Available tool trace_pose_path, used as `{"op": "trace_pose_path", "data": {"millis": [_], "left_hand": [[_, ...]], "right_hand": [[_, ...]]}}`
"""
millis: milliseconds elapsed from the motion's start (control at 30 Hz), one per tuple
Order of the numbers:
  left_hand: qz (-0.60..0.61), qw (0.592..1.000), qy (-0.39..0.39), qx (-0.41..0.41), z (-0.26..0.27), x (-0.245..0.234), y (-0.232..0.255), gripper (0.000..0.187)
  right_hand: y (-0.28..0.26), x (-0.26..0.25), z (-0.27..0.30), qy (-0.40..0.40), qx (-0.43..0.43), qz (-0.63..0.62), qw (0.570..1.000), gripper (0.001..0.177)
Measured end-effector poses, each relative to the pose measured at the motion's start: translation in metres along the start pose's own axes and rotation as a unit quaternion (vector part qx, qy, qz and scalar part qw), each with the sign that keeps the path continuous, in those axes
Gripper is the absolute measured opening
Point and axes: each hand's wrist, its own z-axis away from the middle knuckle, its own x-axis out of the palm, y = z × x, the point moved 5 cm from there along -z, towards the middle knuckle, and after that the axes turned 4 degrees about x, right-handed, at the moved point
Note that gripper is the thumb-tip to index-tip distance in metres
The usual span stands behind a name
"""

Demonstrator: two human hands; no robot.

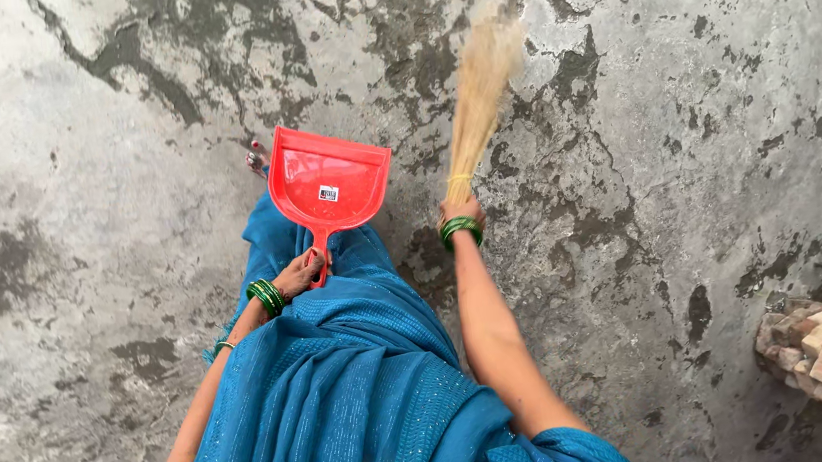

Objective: The person sweeps dust and debris from a concrete floor into a red dustpan using a short handheld broom.

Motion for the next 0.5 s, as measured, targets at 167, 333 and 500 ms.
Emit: {"op": "trace_pose_path", "data": {"millis": [167, 333, 500], "left_hand": [[0.019, 0.999, -0.029, 0.004, -0.021, -0.029, 0.038, 0.043], [-0.020, 0.999, -0.024, -0.010, -0.039, -0.068, 0.071, 0.042], [-0.052, 0.997, -0.057, 0.008, -0.064, -0.084, 0.104, 0.042]], "right_hand": [[-0.066, 0.001, -0.030, -0.089, 0.033, -0.022, 0.995, 0.037], [-0.133, 0.064, 0.027, -0.093, -0.227, 0.220, 0.944, 0.024], [-0.211, 0.117, 0.110, -0.091, -0.516, 0.193, 0.829, 0.040]]}}
